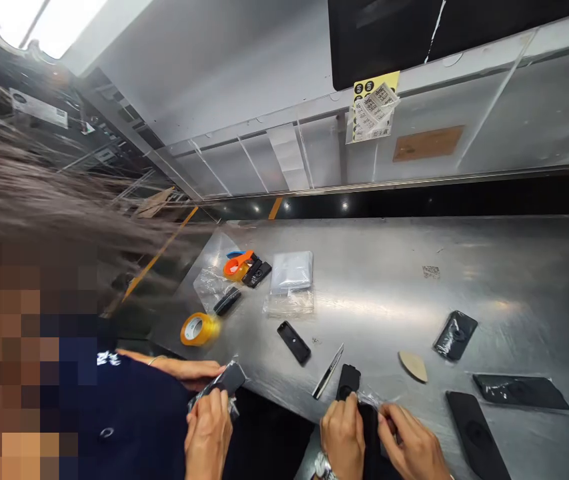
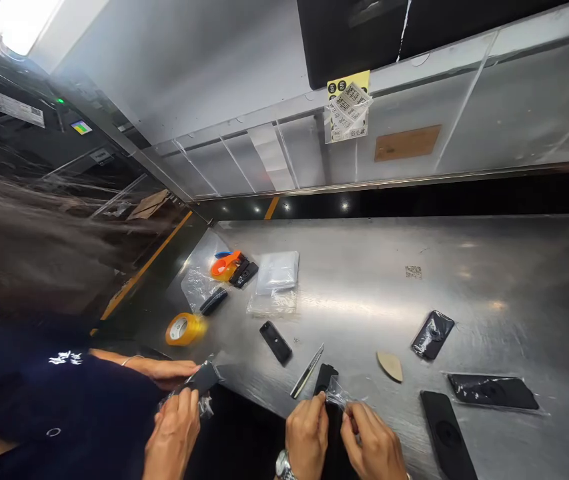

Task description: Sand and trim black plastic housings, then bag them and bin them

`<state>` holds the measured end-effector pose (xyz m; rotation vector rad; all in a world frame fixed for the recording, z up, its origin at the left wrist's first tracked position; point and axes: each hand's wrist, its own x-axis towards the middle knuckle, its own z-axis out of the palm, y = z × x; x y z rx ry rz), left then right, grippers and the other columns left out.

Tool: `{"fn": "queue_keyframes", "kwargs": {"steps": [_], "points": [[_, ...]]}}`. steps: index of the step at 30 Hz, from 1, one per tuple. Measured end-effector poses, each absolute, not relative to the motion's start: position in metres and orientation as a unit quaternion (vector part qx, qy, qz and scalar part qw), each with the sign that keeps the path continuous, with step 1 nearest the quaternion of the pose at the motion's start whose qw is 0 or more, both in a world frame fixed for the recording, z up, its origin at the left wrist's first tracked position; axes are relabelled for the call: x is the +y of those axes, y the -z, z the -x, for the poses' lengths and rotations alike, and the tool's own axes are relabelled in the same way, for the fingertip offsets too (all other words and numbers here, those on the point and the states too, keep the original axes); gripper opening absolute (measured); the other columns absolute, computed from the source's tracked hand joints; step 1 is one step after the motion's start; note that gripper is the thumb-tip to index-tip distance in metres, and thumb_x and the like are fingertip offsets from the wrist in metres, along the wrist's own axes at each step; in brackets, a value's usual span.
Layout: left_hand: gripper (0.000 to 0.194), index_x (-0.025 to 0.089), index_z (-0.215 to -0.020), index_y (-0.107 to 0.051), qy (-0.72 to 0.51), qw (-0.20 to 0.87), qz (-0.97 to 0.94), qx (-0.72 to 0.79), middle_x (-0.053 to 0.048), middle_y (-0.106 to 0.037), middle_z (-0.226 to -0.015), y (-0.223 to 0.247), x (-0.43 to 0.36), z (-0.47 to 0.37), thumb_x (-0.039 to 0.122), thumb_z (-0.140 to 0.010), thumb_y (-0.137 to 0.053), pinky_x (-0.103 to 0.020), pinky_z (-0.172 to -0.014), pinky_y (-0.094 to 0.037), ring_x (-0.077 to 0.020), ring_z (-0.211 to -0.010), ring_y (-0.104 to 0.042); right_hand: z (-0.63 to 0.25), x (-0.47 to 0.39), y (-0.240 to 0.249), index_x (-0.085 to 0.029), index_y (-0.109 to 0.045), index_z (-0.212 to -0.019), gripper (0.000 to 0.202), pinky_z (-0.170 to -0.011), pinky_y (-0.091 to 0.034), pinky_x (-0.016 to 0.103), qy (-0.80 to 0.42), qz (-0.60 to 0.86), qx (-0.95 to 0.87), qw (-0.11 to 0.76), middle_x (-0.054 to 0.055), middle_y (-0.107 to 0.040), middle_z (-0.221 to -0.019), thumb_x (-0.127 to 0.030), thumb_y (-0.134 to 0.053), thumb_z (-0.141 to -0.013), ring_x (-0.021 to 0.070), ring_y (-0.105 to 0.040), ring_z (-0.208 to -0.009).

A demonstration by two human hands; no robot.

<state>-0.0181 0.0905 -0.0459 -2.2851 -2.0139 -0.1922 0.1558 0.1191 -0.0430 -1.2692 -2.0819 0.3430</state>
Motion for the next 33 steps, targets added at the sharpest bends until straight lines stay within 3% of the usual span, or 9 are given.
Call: {"fn": "queue_keyframes", "kwargs": {"steps": [3, 7, 11, 14, 17, 22, 25, 30, 33], "points": [[0.036, 0.016, -0.12, -0.051, 0.044, 0.072, 0.731, -0.677, -0.009, -0.059, -0.114, 0.02, 0.082, 0.078, 0.032, -0.088, -0.05, -0.04, -0.081, -0.053, -0.0202, -0.097, -0.059, -0.158, 0.124, 0.044, -0.02, -0.052, -0.081, 0.018, -0.046, -0.045, 0.022, -0.139, 0.485, -0.797, 0.332, 0.0, -0.061, -0.06, -0.02, -0.037, -0.091, 0.0117, -0.061, -0.049], [0.03, 0.015, -0.112, -0.057, 0.076, 0.059, 0.717, -0.69, -0.01, -0.06, -0.115, -0.002, 0.073, 0.148, 0.032, -0.088, -0.049, -0.047, -0.092, -0.05, -0.0222, -0.107, -0.057, -0.161, 0.119, 0.045, -0.021, -0.054, -0.079, 0.017, -0.049, -0.047, 0.023, -0.148, 0.444, -0.817, 0.336, 0.0, -0.061, -0.059, -0.017, -0.041, -0.089, 0.0134, -0.061, -0.052], [0.038, 0.016, -0.085, -0.068, 0.297, -0.136, 0.645, -0.692, -0.012, -0.069, -0.094, 0.001, 0.08, 0.177, 0.034, -0.091, -0.035, -0.047, -0.092, -0.053, -0.0238, -0.103, -0.063, -0.162, 0.112, 0.044, -0.019, -0.058, -0.082, 0.012, -0.052, -0.05, 0.023, -0.156, 0.389, -0.84, 0.344, 0.001, -0.063, -0.061, -0.013, -0.048, -0.083, 0.0138, -0.062, -0.054], [0.053, 0.018, -0.085, -0.065, 0.36, -0.213, 0.594, -0.687, -0.011, -0.07, -0.093, 0.002, 0.089, 0.183, 0.026, -0.095, -0.015, -0.054, -0.094, -0.049, -0.0215, -0.104, -0.063, -0.162, 0.109, 0.04, -0.019, -0.06, -0.083, 0.01, -0.052, -0.05, 0.023, -0.183, 0.372, -0.844, 0.339, 0.002, -0.064, -0.062, -0.012, -0.053, -0.08, 0.0147, -0.063, -0.054], [0.043, 0.015, -0.106, -0.061, 0.273, -0.179, 0.693, -0.643, -0.012, -0.067, -0.106, -0.006, 0.095, 0.186, 0.012, -0.093, -0.02, -0.052, -0.099, -0.047, -0.0218, -0.117, -0.055, -0.161, 0.107, 0.039, -0.021, -0.061, -0.079, 0.01, -0.052, -0.051, 0.022, -0.274, 0.398, -0.808, 0.337, 0.002, -0.064, -0.062, -0.017, -0.052, -0.082, 0.0147, -0.063, -0.055], [0.053, 0.02, -0.126, -0.05, -0.121, 0.097, 0.781, -0.605, -0.009, -0.057, -0.125, -0.025, 0.102, 0.189, -0.003, -0.085, -0.026, -0.053, -0.103, -0.044, -0.0254, -0.134, -0.035, -0.154, 0.107, 0.048, -0.022, -0.063, -0.077, 0.027, -0.048, -0.052, 0.024, -0.48, 0.589, -0.573, 0.308, 0.002, -0.068, -0.062, -0.048, -0.057, -0.077, 0.0163, -0.062, -0.051], [0.055, 0.019, -0.128, -0.048, -0.229, 0.205, 0.761, -0.572, -0.009, -0.055, -0.127, -0.031, 0.105, 0.186, -0.006, -0.083, -0.027, -0.047, -0.102, -0.046, -0.0244, -0.133, -0.037, -0.144, 0.114, 0.049, -0.02, -0.067, -0.082, 0.038, -0.063, -0.056, 0.029, -0.559, 0.59, -0.506, 0.288, 0.006, -0.073, -0.073, -0.055, -0.059, -0.072, 0.0216, -0.068, -0.067], [0.04, 0.016, -0.112, -0.059, -0.275, 0.244, 0.776, -0.513, -0.007, -0.06, -0.108, -0.03, 0.094, 0.181, 0.002, -0.085, -0.033, -0.033, -0.093, -0.052, -0.0241, -0.117, -0.052, -0.135, 0.118, 0.044, -0.017, -0.067, -0.09, 0.04, -0.088, -0.051, 0.033, -0.639, 0.552, -0.459, 0.277, 0.008, -0.074, -0.092, -0.052, -0.055, -0.076, 0.0246, -0.066, -0.094], [0.044, 0.018, -0.111, -0.059, -0.151, 0.179, 0.776, -0.586, -0.006, -0.06, -0.102, -0.025, 0.083, 0.173, 0.002, -0.085, -0.028, -0.037, -0.092, -0.052, -0.0253, -0.12, -0.049, -0.136, 0.116, 0.045, -0.017, -0.067, -0.092, 0.041, -0.092, -0.048, 0.038, -0.668, 0.548, -0.423, 0.273, 0.009, -0.073, -0.095, -0.052, -0.058, -0.074, 0.0276, -0.063, -0.099]]}}
